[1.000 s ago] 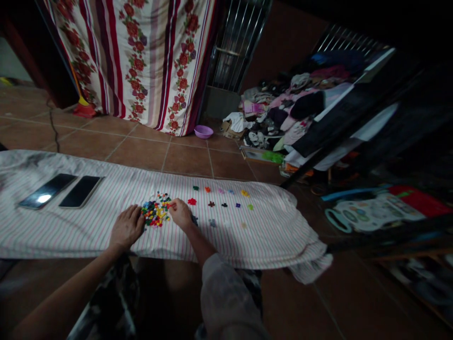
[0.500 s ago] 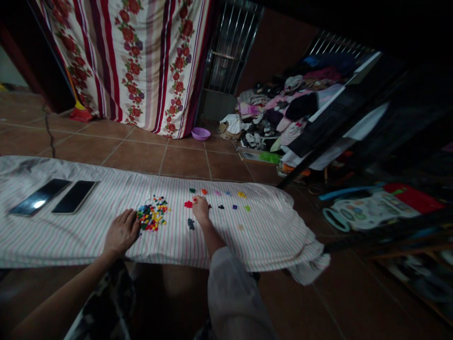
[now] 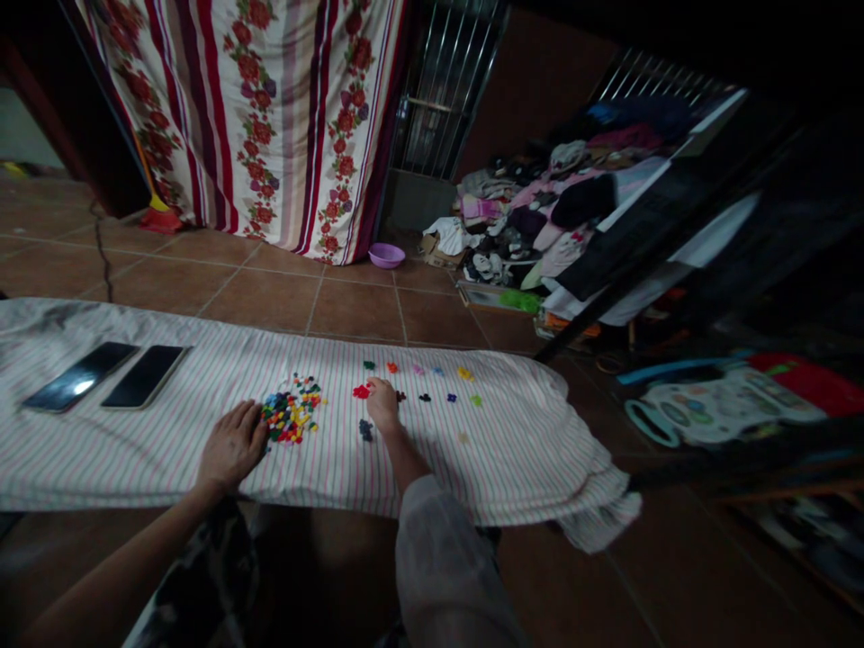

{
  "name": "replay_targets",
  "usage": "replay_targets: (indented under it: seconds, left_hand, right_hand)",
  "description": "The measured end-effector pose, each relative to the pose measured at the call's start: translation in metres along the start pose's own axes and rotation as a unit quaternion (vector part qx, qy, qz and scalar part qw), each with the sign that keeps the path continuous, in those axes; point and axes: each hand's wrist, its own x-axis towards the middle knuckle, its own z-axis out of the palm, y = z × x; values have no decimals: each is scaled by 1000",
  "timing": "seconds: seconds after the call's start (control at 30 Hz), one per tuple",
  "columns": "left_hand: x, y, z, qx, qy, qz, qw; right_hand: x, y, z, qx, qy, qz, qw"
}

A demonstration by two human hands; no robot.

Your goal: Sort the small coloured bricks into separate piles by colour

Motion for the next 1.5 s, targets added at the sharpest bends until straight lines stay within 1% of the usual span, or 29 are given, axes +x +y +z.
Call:
replay_targets:
  seconds: [0.1,0.23,0.4,0.5,0.6,0.7,0.9,1.0,1.1,1.23,1.33,1.4,1.5]
  left_hand:
    - [0,0,2,10,3,-2,1000]
    - [0,0,2,22,-5,-5,1000]
    - [0,0,0,10,-13,-8,1000]
    - [0,2,-1,5,-4,-18,1000]
    - [1,3,-2,5,-1,-26,1000]
    - [1,4,-3,1,-4,-29,1000]
    - [2,5,-4,3,-9,-30,1000]
    - [2,5,-4,9,-10,-25,1000]
    - [2,5,-3,10,-17,-22,1000]
    - [2,6,-3,3,-13,-28,1000]
    - [3,7,-4,2,-9,-27,1000]
    - [3,7,-4,4,-8,-27,1000]
    - [2,7,-4,8,-3,-31,999]
  right_hand:
    - [-1,-1,-1,-6,-1,2,1000]
    - [-3,-1,-4,8,-9,-14,1000]
    - [-7,-2,-9,-4,-3,-20,1000]
    - [-10,-7,-12,-23,11,-20,999]
    - [-14,-17,-12,-31,16,-40,999]
    - [-22,-29,-5,-37,-11,-80,996]
    - [-38,-55,19,-66,-120,-158,978]
    - [-40,-68,27,-94,-156,-178,967]
    - [-40,-79,30,-135,-181,-188,956]
    - [-43,-90,29,-197,-202,-177,943]
    - [-45,-94,28,-208,-212,-181,938]
    - [-45,-94,29,-196,-206,-183,941]
    - [-46,-90,31,-167,-179,-183,952]
